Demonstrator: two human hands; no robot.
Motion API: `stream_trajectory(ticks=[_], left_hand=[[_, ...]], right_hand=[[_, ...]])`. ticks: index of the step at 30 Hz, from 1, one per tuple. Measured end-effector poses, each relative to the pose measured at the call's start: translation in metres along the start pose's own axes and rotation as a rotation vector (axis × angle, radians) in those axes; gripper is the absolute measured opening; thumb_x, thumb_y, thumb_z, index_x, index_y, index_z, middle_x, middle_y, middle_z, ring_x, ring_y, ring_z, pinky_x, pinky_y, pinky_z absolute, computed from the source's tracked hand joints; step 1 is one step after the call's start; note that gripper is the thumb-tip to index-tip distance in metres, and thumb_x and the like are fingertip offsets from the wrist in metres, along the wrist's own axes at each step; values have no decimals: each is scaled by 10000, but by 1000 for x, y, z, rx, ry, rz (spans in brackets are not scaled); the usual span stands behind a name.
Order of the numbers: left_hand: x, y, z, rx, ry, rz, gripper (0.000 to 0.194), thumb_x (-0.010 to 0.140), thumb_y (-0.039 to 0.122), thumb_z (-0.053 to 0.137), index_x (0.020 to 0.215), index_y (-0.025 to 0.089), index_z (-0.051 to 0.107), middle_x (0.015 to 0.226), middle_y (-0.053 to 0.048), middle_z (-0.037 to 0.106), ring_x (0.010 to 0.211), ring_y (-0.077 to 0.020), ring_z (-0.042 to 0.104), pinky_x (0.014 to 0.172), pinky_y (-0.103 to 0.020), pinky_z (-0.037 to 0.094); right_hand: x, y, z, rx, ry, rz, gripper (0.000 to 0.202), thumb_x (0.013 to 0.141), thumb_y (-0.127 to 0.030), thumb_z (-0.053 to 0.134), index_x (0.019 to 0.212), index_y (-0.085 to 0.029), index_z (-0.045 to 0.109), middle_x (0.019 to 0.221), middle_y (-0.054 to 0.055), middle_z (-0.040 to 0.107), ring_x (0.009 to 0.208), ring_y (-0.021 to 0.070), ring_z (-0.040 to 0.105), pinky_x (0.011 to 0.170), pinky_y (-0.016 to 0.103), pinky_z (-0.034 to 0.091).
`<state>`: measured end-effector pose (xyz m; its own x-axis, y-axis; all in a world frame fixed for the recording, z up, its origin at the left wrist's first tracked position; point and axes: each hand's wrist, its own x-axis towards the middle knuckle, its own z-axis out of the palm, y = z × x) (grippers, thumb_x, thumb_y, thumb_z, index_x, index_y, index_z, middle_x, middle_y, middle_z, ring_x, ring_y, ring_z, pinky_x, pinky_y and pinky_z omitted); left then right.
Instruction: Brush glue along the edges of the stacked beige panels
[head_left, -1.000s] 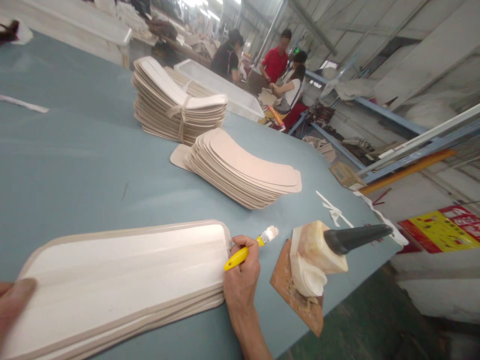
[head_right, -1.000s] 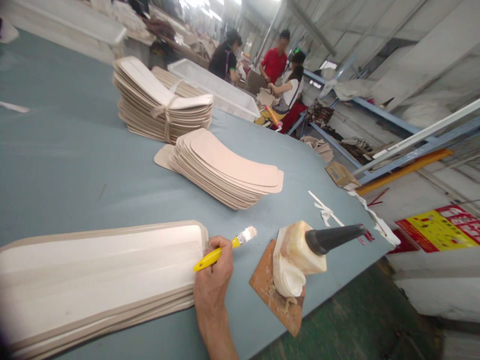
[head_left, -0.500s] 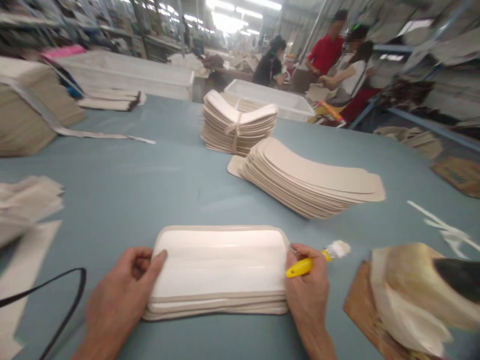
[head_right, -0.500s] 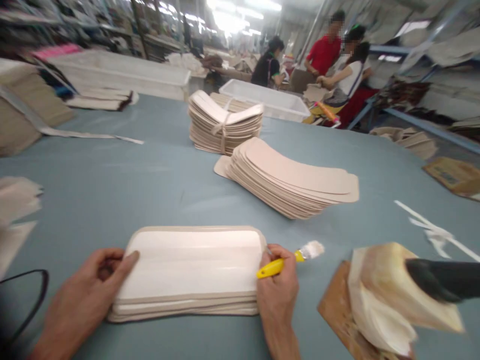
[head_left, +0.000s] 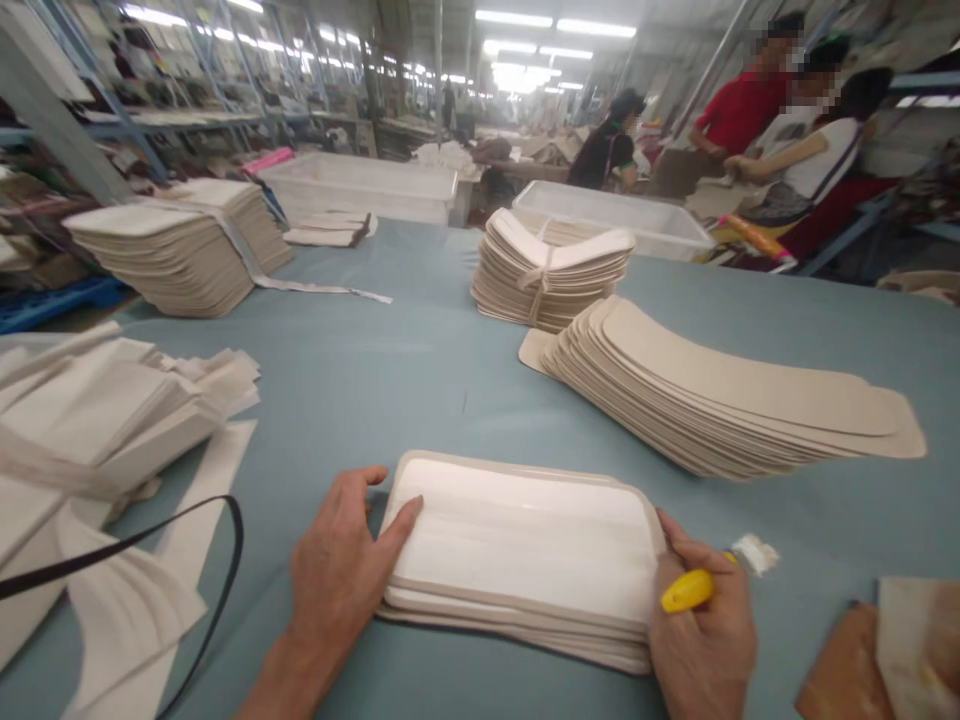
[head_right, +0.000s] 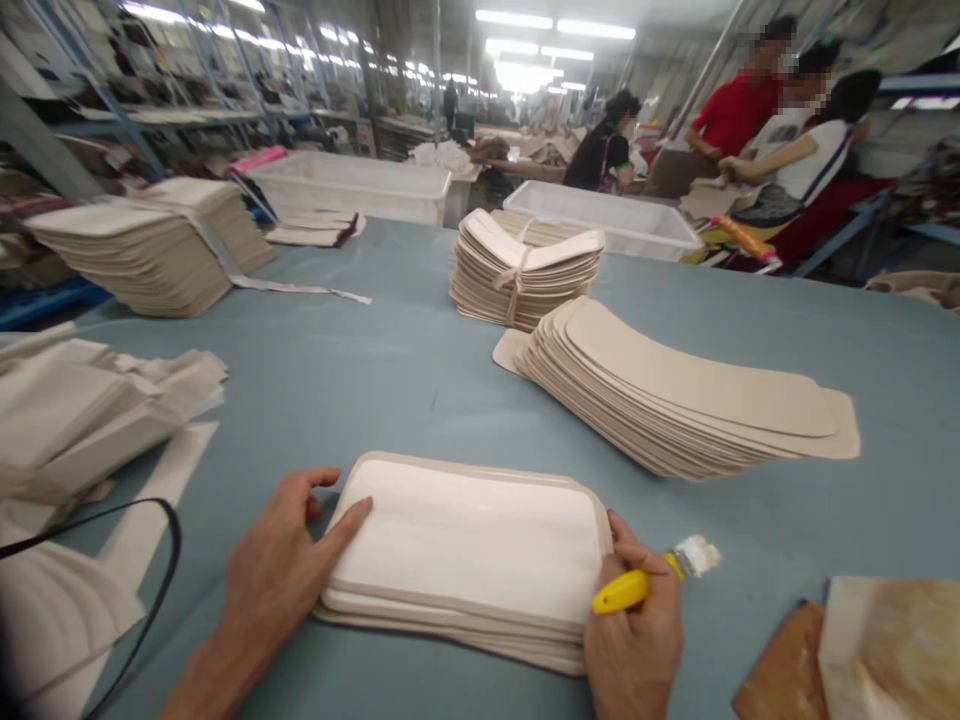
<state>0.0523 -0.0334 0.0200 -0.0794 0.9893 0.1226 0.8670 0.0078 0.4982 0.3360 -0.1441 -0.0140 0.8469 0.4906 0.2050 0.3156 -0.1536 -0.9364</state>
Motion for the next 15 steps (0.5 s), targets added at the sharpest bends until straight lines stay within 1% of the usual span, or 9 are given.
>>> stream_trajectory(ticks=[3,5,6,7,9,11,15], left_hand=[[-3,-13,5,-78,171,208,361,940,538,610,1133,233,617,1078,-70,709,937,-265,694,824,-399,548],[-6,-22,5,-116,260,363,251,995,456,563,1082,228,623,1084,-72,710,1009,-247,684,909,-387,537],[-7,-26,3,-126,276,424,198,1014,400,541,1063,229,626,1080,-68,710,1035,-234,678,946,-376,526],[-8,-29,1,-129,275,467,161,1024,351,528,1053,230,630,1073,-62,710,1047,-221,675,970,-363,515],[-9,-32,-5,-128,246,509,134,1023,307,533,1057,232,638,1078,-51,708,1048,-199,672,974,-334,509],[-9,-33,-10,-135,198,515,137,1019,302,538,1071,231,644,1086,-45,706,1027,-185,675,928,-305,522],[-7,-28,-16,-162,116,515,165,1027,284,494,1072,230,643,976,-13,713,860,-153,676,797,-263,538]], right_hand=[[-1,2,0,27,-11,-34,335,836,-509,681,980,-226,576,1303,161,708,1218,325,661,1061,540,457],[-1,4,0,39,-9,-44,328,850,-513,670,974,-225,574,1297,168,710,1226,331,662,1067,559,458],[0,4,0,40,-9,-43,328,854,-514,671,973,-223,576,1291,169,713,1224,334,665,1068,568,460],[0,5,-1,43,-11,-39,331,856,-515,674,977,-222,577,1288,168,714,1223,336,666,1071,577,458],[0,6,-1,62,-20,-36,342,852,-516,692,986,-221,580,1291,169,714,1226,341,668,1077,592,455],[-1,8,-1,86,-16,-56,347,847,-513,706,984,-221,580,1279,173,720,1212,345,678,1060,590,473],[-2,11,-2,103,-3,-89,318,860,-493,700,971,-220,582,1252,185,730,1181,342,696,1033,581,499]])
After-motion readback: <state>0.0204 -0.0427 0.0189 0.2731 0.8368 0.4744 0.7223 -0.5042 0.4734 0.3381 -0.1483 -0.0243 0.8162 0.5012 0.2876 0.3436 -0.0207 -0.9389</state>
